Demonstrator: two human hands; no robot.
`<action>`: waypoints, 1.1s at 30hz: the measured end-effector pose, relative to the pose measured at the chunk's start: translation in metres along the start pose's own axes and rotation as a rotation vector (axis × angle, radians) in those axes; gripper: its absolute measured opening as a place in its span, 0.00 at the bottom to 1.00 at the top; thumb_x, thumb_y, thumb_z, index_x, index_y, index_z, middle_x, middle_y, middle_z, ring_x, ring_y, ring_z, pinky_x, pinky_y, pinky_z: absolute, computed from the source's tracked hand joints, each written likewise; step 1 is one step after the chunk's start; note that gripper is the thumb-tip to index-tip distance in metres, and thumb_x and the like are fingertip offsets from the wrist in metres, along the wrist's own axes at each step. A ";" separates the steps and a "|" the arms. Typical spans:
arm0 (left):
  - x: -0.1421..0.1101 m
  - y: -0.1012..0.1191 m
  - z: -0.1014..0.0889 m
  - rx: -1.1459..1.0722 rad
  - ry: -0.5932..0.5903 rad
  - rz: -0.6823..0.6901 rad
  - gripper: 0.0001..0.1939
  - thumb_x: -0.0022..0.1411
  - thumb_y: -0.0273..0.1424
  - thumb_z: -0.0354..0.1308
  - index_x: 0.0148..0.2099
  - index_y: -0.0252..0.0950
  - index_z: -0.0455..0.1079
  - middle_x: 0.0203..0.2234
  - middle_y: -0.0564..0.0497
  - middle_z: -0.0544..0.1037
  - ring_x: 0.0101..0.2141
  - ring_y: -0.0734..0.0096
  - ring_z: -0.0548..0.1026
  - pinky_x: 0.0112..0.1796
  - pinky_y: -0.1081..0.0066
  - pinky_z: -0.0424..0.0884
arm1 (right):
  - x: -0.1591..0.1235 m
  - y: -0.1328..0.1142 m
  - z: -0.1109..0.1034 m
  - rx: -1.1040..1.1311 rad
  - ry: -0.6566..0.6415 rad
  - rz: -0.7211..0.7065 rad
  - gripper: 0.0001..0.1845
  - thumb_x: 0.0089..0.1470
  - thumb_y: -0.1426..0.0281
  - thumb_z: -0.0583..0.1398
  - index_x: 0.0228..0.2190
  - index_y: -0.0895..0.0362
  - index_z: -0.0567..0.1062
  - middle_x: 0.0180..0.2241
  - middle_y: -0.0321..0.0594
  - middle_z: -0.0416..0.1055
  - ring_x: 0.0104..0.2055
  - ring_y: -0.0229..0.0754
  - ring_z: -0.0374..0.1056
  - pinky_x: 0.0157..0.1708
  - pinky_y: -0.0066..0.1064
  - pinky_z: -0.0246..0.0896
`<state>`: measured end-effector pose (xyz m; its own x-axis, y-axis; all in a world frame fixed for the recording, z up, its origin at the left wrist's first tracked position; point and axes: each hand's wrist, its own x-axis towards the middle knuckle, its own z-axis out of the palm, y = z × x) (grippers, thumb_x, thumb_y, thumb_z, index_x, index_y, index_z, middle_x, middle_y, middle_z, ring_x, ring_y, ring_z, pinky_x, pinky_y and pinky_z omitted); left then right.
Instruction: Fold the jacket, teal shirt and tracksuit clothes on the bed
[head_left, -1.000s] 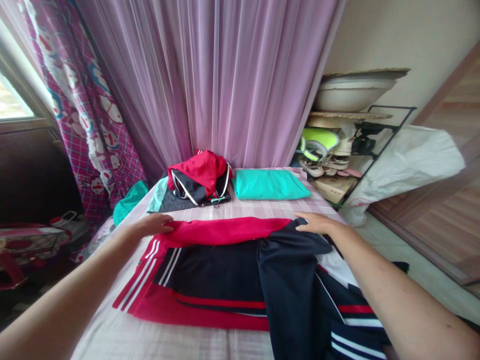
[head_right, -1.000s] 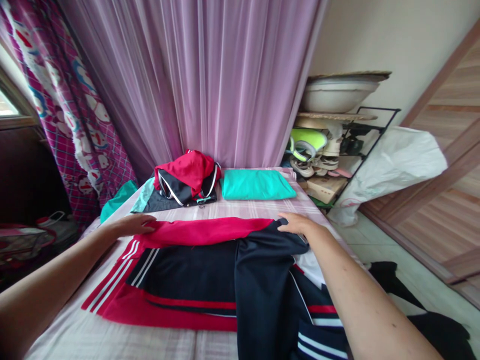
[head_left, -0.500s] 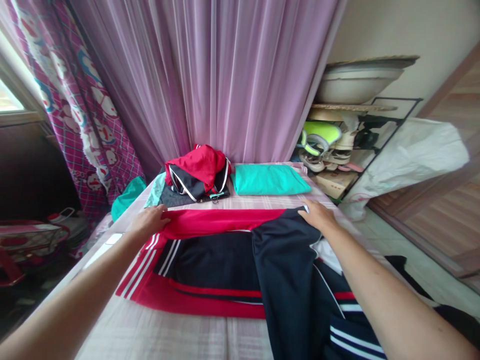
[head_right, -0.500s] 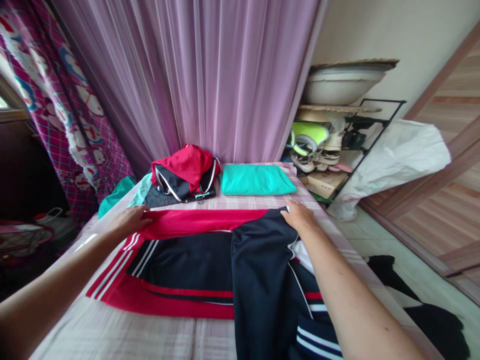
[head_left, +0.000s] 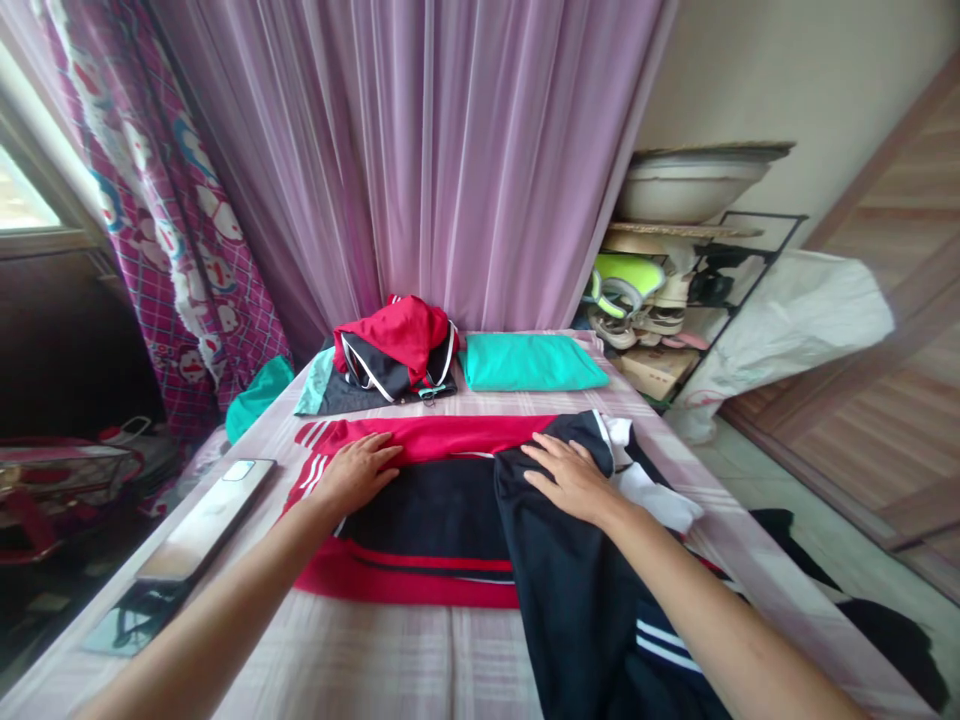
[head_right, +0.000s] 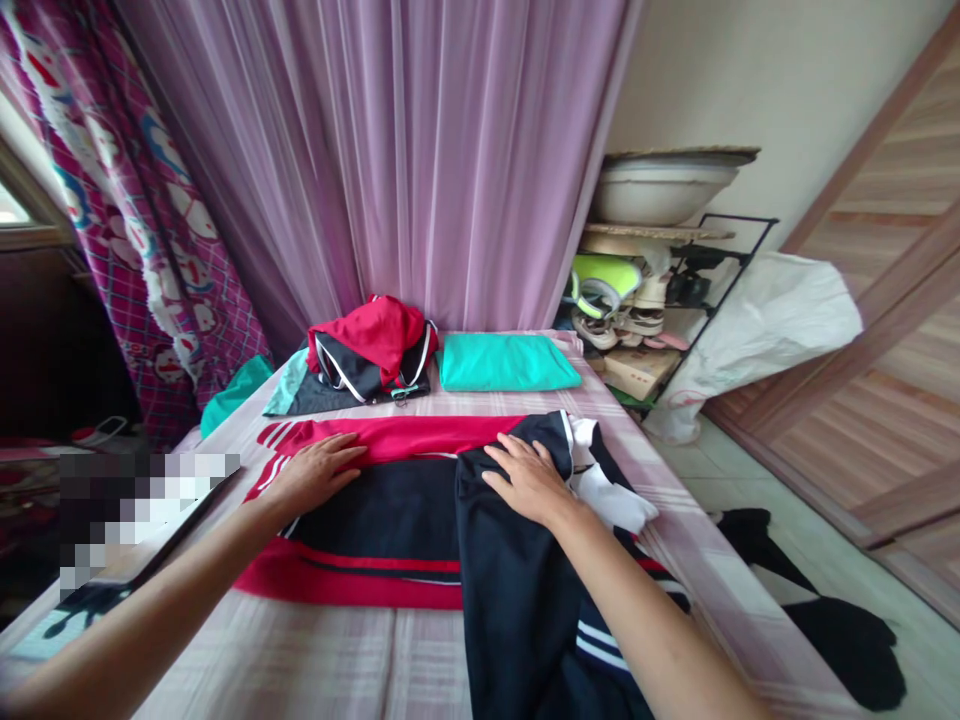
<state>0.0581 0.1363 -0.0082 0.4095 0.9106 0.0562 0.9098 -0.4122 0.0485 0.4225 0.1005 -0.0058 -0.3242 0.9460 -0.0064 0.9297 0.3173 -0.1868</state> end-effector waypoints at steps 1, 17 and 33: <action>-0.001 0.001 -0.001 -0.003 -0.003 -0.001 0.23 0.67 0.39 0.50 0.60 0.43 0.71 0.62 0.45 0.69 0.59 0.54 0.68 0.59 0.57 0.64 | -0.005 -0.006 -0.004 0.016 0.029 -0.016 0.26 0.63 0.57 0.52 0.59 0.51 0.70 0.62 0.47 0.64 0.64 0.49 0.59 0.62 0.47 0.50; -0.011 0.016 0.001 -0.035 0.049 -0.059 0.23 0.68 0.35 0.47 0.61 0.39 0.69 0.60 0.44 0.71 0.59 0.57 0.69 0.58 0.58 0.65 | -0.026 -0.034 -0.048 -0.125 -0.301 0.041 0.10 0.49 0.69 0.59 0.29 0.50 0.82 0.36 0.41 0.81 0.43 0.51 0.75 0.36 0.33 0.59; 0.022 -0.041 0.024 0.111 -0.028 -0.368 0.33 0.69 0.47 0.41 0.68 0.34 0.58 0.67 0.39 0.61 0.68 0.47 0.52 0.63 0.45 0.49 | 0.074 0.028 0.013 -0.041 -0.115 0.408 0.33 0.67 0.57 0.41 0.67 0.57 0.55 0.71 0.47 0.45 0.72 0.48 0.40 0.67 0.49 0.36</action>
<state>0.0315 0.1735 -0.0334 0.0543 0.9981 0.0281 0.9975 -0.0530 -0.0477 0.4222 0.1783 -0.0243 0.0567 0.9817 -0.1820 0.9913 -0.0771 -0.1069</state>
